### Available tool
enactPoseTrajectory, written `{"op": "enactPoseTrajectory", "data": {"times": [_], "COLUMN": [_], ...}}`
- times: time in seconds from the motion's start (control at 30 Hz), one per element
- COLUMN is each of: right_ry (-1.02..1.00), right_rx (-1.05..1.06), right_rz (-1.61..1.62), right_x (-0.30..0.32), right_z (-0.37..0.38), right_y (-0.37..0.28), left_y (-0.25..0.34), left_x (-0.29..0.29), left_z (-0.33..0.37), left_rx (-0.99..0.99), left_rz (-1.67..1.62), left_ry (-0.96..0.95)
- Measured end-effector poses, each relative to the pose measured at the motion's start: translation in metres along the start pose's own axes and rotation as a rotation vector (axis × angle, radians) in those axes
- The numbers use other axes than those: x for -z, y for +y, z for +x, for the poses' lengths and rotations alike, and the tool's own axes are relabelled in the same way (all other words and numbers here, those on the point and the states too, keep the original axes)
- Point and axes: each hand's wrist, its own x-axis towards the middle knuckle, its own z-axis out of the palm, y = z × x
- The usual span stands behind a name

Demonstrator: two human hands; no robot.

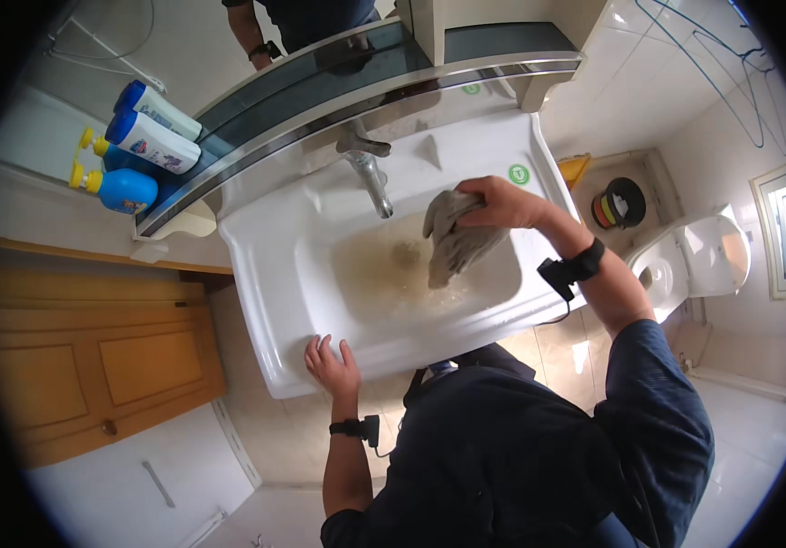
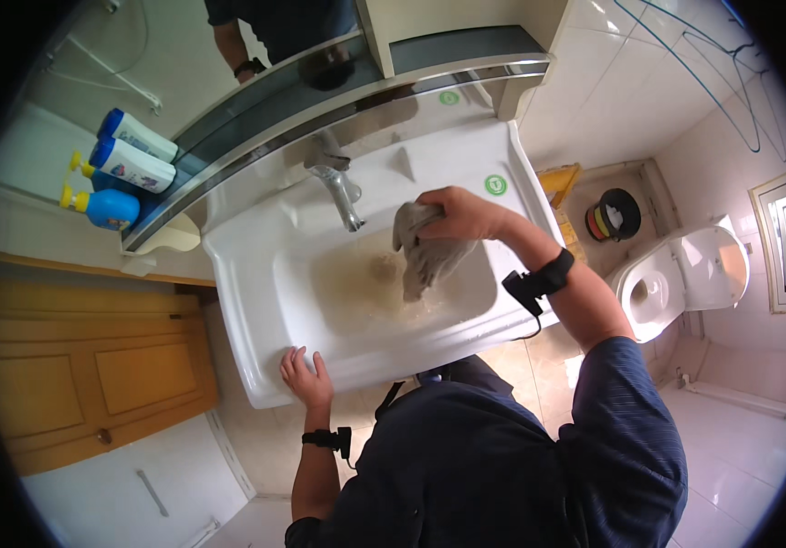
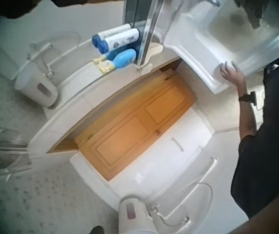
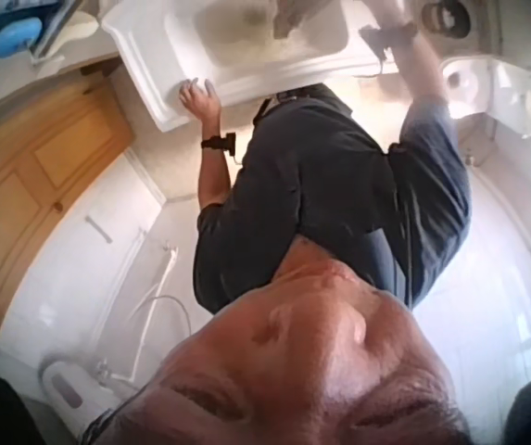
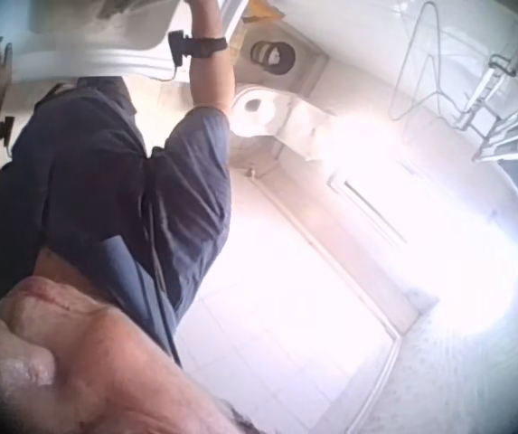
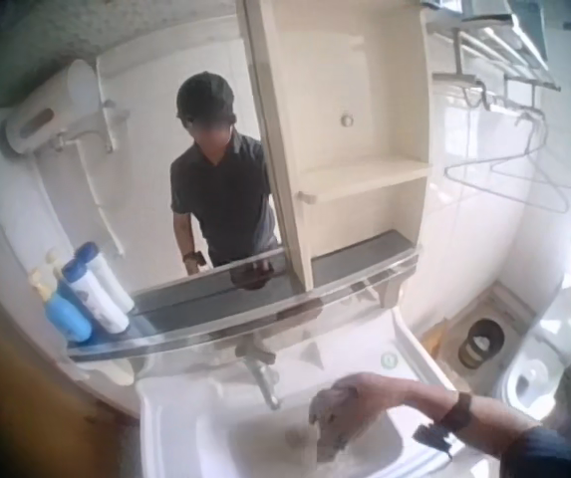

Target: The person fills a bucket with water to flush a toilet, then washes a cloth in the sink and uses it to wipe down the sink basin, faucet, and mirror cabinet.

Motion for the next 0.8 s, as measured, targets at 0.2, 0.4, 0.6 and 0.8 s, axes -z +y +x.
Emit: {"op": "enactPoseTrajectory", "data": {"times": [0.2,0.4,0.6,0.8], "right_ry": [0.302,0.827,1.161,1.023], "right_rx": [0.008,-0.180,-0.243,-0.037], "right_rz": [0.181,-0.137,-0.521,-0.555], "right_x": [0.068,0.092,0.031,-0.029], "right_z": [-0.011,0.025,0.097,0.126], "right_y": [0.017,0.153,0.145,0.097], "left_y": [0.005,0.011,0.010,0.013], "left_x": [0.002,0.003,0.004,0.002], "left_z": [0.001,0.004,0.006,0.009], "left_rx": [0.015,-0.016,-0.009,-0.012], "left_rz": [0.017,0.013,-0.009,0.012], "left_ry": [-0.023,-0.007,-0.038,-0.075]}}
